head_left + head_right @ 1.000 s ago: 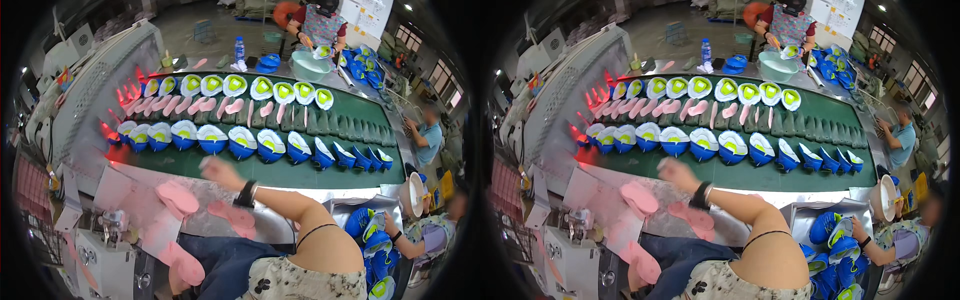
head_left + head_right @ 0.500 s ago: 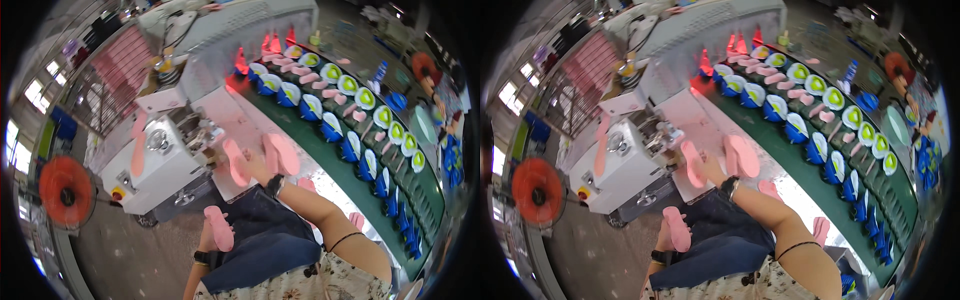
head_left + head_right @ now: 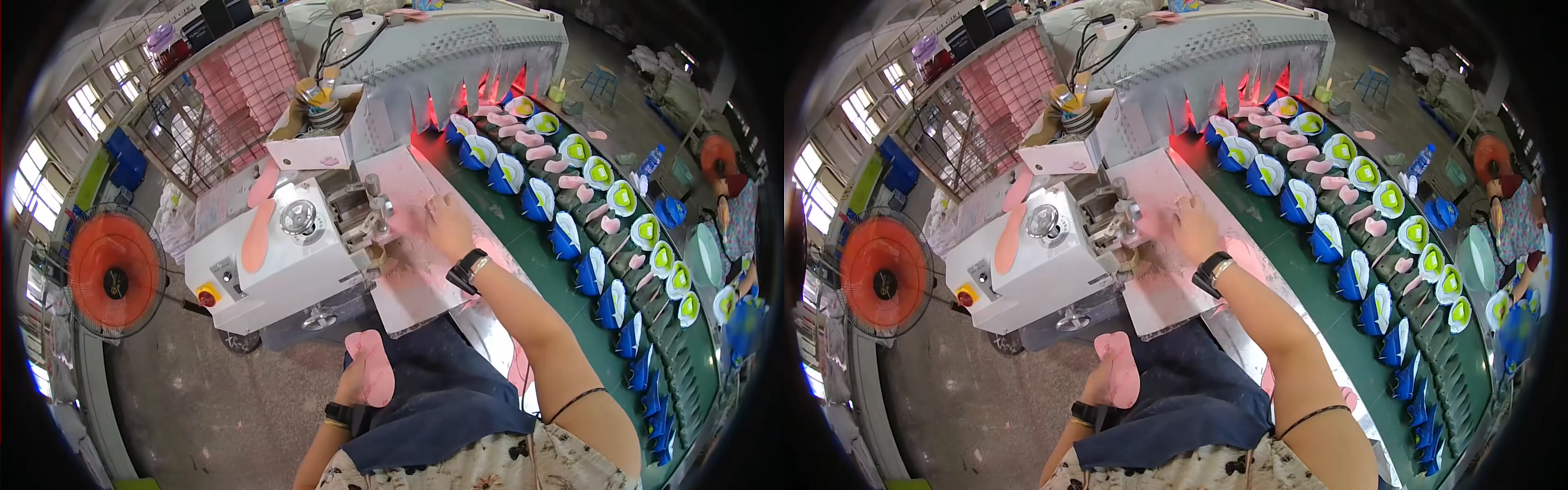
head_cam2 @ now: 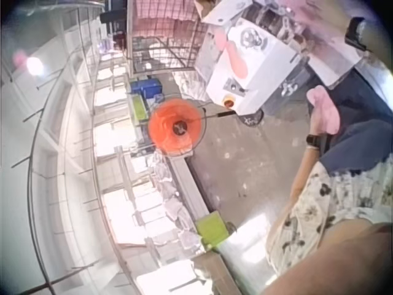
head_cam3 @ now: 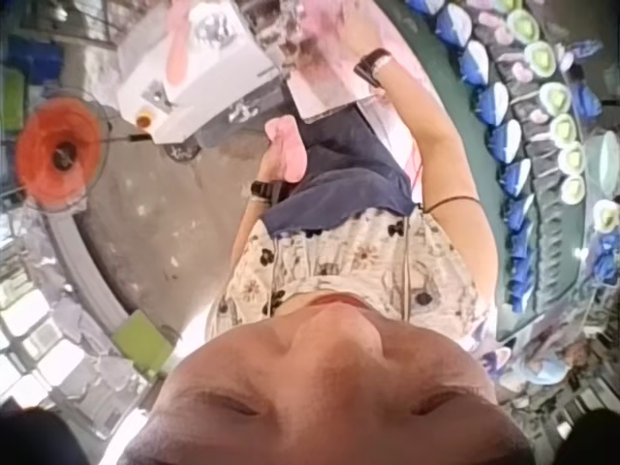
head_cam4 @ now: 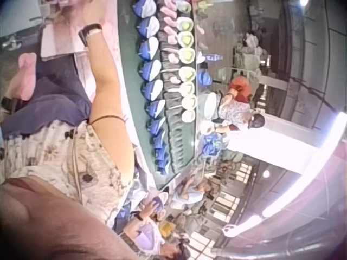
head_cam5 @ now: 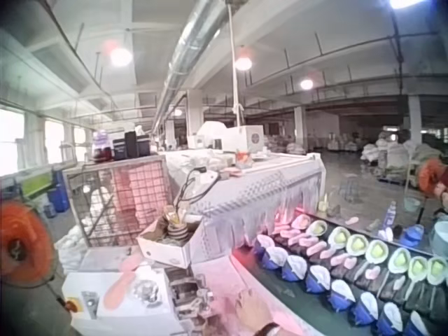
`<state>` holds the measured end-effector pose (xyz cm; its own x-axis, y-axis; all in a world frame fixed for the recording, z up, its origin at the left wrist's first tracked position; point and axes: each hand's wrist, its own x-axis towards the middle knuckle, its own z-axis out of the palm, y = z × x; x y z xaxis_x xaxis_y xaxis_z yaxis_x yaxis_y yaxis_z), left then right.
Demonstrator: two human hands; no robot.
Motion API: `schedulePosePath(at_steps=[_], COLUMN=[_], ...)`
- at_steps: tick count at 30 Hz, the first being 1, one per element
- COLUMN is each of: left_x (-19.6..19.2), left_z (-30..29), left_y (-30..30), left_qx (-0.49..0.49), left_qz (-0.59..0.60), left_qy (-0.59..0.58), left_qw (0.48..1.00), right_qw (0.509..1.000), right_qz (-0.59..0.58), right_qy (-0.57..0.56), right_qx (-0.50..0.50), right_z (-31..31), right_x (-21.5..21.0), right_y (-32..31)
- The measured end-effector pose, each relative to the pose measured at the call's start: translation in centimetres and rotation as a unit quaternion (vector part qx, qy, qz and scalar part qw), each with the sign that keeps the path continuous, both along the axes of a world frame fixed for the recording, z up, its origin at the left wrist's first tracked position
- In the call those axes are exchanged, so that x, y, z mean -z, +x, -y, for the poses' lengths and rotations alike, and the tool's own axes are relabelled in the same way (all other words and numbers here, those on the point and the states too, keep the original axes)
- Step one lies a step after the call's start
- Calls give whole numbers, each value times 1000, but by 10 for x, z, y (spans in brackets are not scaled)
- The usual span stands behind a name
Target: The person assembles pink slipper insoles into blue slipper molds on a conveyor belt. They pick up pink insoles from a pile, place them into the molds, and occasionally adjust the insoles or the molds. The task is performed in a factory setting with other workers visible in the background.
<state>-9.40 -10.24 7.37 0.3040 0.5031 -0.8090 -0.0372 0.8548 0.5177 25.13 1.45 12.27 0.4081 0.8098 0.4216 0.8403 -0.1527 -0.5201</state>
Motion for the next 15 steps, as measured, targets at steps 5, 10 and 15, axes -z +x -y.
schedulePosePath(at_steps=[5, 10, 15], left_x=[-30, 9, -14], left_z=[0, 4, -2], left_y=[4, -24, 8], left_qx=[-25, 21, 87], left_qz=[4, 43, 92], left_qy=[-12, 69, 111], left_qw=[1000, 996, 986], right_qw=[984, 922, 864], right_qz=[-175, -383, -459], right_qy=[-9, 24, 171], right_qx=[20, 47, 115], right_z=[-42, -81, 8], right_x=[33, 59, 17], right_y=[-29, -21, 66])
